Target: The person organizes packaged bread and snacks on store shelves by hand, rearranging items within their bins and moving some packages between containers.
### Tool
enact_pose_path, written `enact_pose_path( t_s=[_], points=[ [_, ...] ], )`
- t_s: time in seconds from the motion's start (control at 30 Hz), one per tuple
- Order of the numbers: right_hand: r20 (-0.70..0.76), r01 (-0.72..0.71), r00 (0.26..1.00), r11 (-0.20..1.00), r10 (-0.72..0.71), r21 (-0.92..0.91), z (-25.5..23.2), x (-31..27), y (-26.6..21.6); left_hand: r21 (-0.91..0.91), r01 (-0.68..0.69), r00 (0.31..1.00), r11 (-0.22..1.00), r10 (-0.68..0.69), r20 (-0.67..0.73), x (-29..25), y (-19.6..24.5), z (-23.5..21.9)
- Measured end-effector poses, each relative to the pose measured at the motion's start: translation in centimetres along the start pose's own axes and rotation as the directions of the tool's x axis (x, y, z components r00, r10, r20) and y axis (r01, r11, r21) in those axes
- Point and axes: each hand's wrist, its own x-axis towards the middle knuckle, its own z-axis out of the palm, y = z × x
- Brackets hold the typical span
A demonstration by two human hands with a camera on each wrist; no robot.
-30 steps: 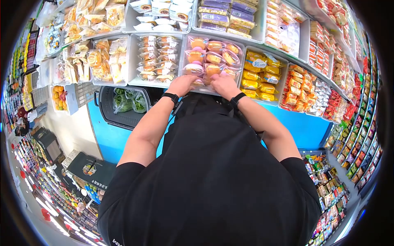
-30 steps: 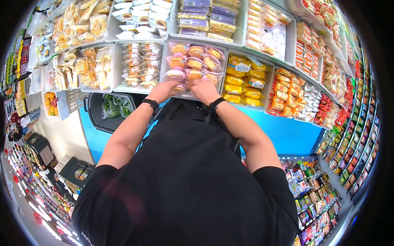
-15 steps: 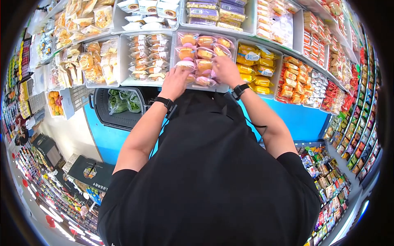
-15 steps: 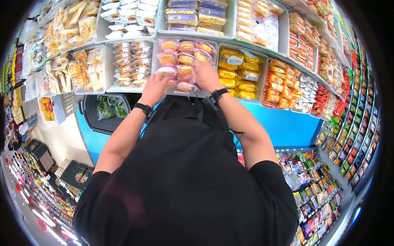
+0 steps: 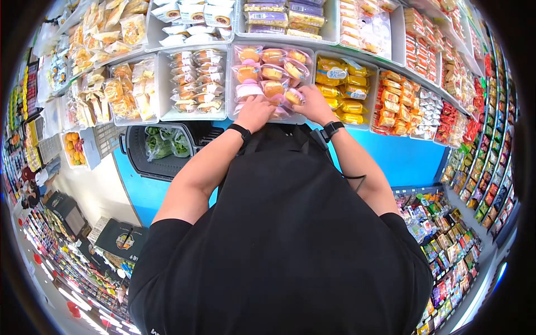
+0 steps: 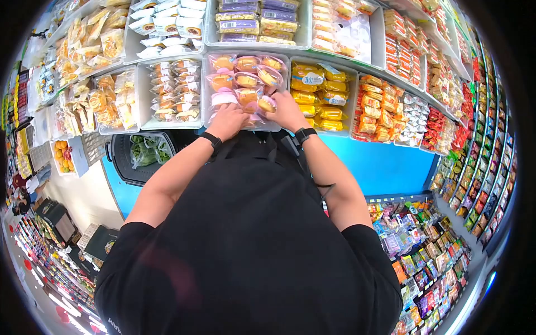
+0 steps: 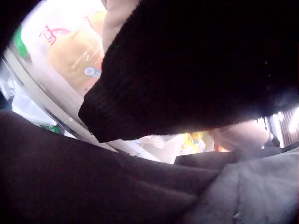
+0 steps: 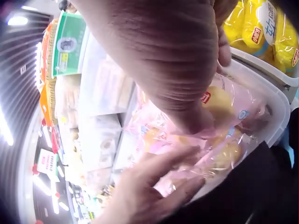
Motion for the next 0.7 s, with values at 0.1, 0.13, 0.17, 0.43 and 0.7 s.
enact_pose_path(
  t_s=[0.1,0.13,0.17,0.43,0.7],
  points=[
    [-0.136,-0.017,0.990,0.998,0.025,0.060,-2.5,-0.6,-0.9,0.063,0.028,1.000,0.998,-0.028,0.005,-0.9,-0.5,0.7],
    [-0.009,-0.042,0.999,0.999,0.042,0.017,-3.2,-0.3,-0.7,0.071,0.048,0.997,0.996,-0.044,-0.056,-1.0,-0.5,0.6],
    [0.117,-0.062,0.991,0.998,0.065,-0.027,-3.5,-0.1,-0.5,0.072,0.044,0.998,0.996,-0.040,-0.055,-1.1,-0.7,0.4],
    [0.095,0.168,0.984,0.966,-0.152,-0.198,1.7,1.0,-1.2,0.104,0.103,0.994,0.989,-0.099,-0.046,-1.4,-1.5,-1.1],
    [0.275,0.250,0.942,0.951,-0.195,-0.181,4.5,0.3,0.3,0.048,0.169,0.985,0.984,-0.167,-0.035,-2.4,-1.4,-1.2]
  ],
)
